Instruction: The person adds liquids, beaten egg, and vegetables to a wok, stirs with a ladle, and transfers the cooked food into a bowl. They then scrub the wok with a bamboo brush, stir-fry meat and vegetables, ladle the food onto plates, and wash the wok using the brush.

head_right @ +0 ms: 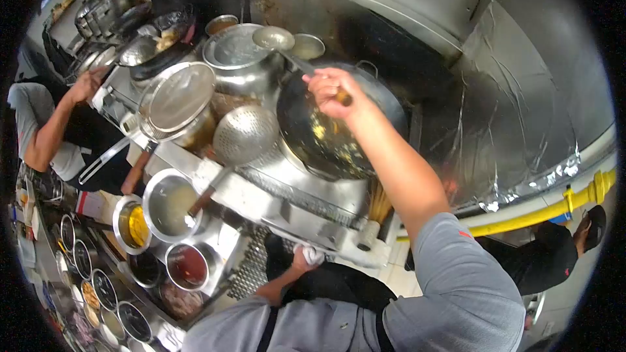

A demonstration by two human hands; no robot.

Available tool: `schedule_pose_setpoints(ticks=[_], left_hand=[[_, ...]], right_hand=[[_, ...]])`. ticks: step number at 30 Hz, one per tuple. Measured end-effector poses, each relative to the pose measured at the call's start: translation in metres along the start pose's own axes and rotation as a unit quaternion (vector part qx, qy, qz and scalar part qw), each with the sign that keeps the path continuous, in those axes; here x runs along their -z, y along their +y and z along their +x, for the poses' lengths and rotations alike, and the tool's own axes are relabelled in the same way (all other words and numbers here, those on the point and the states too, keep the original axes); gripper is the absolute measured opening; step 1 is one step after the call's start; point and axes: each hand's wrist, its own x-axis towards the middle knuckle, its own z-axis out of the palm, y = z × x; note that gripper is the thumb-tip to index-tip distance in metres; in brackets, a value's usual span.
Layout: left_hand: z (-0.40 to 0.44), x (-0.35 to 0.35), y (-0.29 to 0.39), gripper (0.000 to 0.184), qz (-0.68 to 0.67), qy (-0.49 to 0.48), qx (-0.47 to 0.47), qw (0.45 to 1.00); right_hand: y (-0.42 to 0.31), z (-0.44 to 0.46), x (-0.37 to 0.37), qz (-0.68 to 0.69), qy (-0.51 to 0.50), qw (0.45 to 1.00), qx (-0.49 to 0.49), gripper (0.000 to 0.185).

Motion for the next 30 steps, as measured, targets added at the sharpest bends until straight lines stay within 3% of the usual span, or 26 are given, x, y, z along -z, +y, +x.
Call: schedule_pose_setpoints(ticks=[1, 2, 3, 5, 7, 8, 9, 11, 12, 14, 15, 17, 18, 19, 20, 21, 22, 23, 24, 25, 26, 27, 28, 29, 30], left_hand=[[0.000, -0.006, -0.008, 0.034, -0.023, 0.019, -0.001, 1.000], [-0.010, -0.009, -0.006, 0.029, -0.017, -0.120, 0.031, 0.992], [-0.015, -0.012, -0.003, 0.026, 0.010, -0.023, 0.067, 0.997], [-0.051, -0.019, 0.002, 0.031, 0.004, -0.135, 0.059, 0.989], [-0.091, -0.038, 0.014, 0.041, 0.073, 0.004, 0.034, 0.997], [-0.089, -0.005, 0.025, 0.049, 0.060, -0.027, 0.064, 0.996], [-0.109, -0.018, 0.031, 0.054, 0.080, -0.014, 0.039, 0.996], [-0.140, -0.023, 0.049, 0.058, 0.072, -0.010, 0.032, 0.997], [-0.160, -0.031, 0.057, 0.059, 0.091, -0.015, 0.013, 0.996], [-0.197, -0.044, 0.071, 0.063, 0.109, -0.047, -0.026, 0.993], [-0.211, -0.056, 0.074, 0.063, 0.120, -0.028, -0.067, 0.990], [-0.236, -0.101, 0.083, 0.064, 0.096, -0.127, -0.095, 0.983], [-0.243, -0.120, 0.088, 0.066, 0.088, -0.118, -0.110, 0.983], [-0.241, -0.132, 0.099, 0.075, 0.092, -0.157, -0.113, 0.977], [-0.236, -0.132, 0.109, 0.072, 0.088, -0.157, -0.116, 0.977], [-0.230, -0.132, 0.120, 0.069, 0.086, -0.155, -0.120, 0.977], [-0.230, -0.146, 0.128, 0.063, 0.093, -0.143, -0.143, 0.975], [-0.222, -0.137, 0.140, 0.058, 0.033, -0.154, -0.108, 0.982], [-0.226, -0.147, 0.151, 0.055, 0.073, -0.152, -0.106, 0.980], [-0.232, -0.165, 0.162, 0.053, 0.113, -0.150, -0.102, 0.977], [-0.243, -0.188, 0.168, 0.045, 0.179, -0.092, -0.144, 0.969], [-0.250, -0.194, 0.177, 0.045, 0.186, -0.088, -0.133, 0.970], [-0.253, -0.198, 0.185, 0.042, 0.207, -0.031, -0.144, 0.967], [-0.256, -0.199, 0.192, 0.040, 0.232, 0.025, -0.150, 0.961], [-0.255, -0.198, 0.198, 0.040, 0.228, 0.039, -0.147, 0.962]], right_hand=[[0.002, -0.029, 0.001, 0.009, -0.001, 1.000, -0.004, 0.039], [0.006, -0.057, 0.001, -0.002, 0.007, 1.000, 0.002, 0.040], [0.008, -0.081, 0.003, -0.021, 0.034, 0.999, 0.010, 0.035], [0.006, -0.123, 0.021, -0.062, 0.056, 0.996, -0.017, 0.029], [0.011, -0.154, 0.033, -0.082, 0.094, 0.992, -0.010, 0.024], [0.015, -0.168, 0.042, -0.105, 0.136, 0.985, 0.000, 0.019], [0.014, -0.179, 0.053, -0.104, 0.134, 0.986, 0.001, 0.019], [0.015, -0.192, 0.074, -0.325, 0.222, 0.919, 0.004, 0.012], [0.026, -0.196, 0.072, -0.325, 0.221, 0.920, 0.007, 0.012], [0.043, -0.193, 0.061, -0.589, 0.319, 0.738, 0.079, 0.009], [0.040, -0.183, 0.054, -0.593, 0.317, 0.736, 0.080, 0.009], [0.030, -0.155, 0.035, -0.766, 0.298, 0.545, 0.165, 0.021], [0.016, -0.124, 0.034, -0.790, 0.260, 0.514, 0.210, 0.031], [-0.004, -0.085, 0.026, -0.809, 0.286, 0.484, 0.171, 0.033], [-0.013, -0.042, 0.020, -0.794, 0.231, 0.506, 0.244, 0.014], [-0.020, -0.001, 0.009, -0.774, 0.272, 0.530, 0.216, 0.022], [-0.020, 0.043, 0.007, -0.751, 0.274, 0.552, 0.240, 0.017], [-0.018, 0.081, 0.008, -0.720, 0.272, 0.588, 0.250, 0.015], [-0.017, 0.120, 0.013, -0.748, 0.277, 0.539, 0.271, 0.012], [0.001, 0.133, -0.004, -0.749, 0.292, 0.553, 0.219, 0.011], [-0.007, 0.169, 0.011, -0.773, 0.318, 0.522, 0.171, 0.010], [-0.046, 0.228, 0.080, -0.927, 0.144, 0.299, 0.174, 0.011], [-0.028, 0.239, 0.072, -0.822, 0.214, 0.494, 0.185, 0.013], [0.018, 0.212, 0.024, -0.598, 0.296, 0.728, 0.157, 0.015], [0.035, 0.198, 0.006, -0.460, 0.248, 0.840, 0.147, 0.019]])
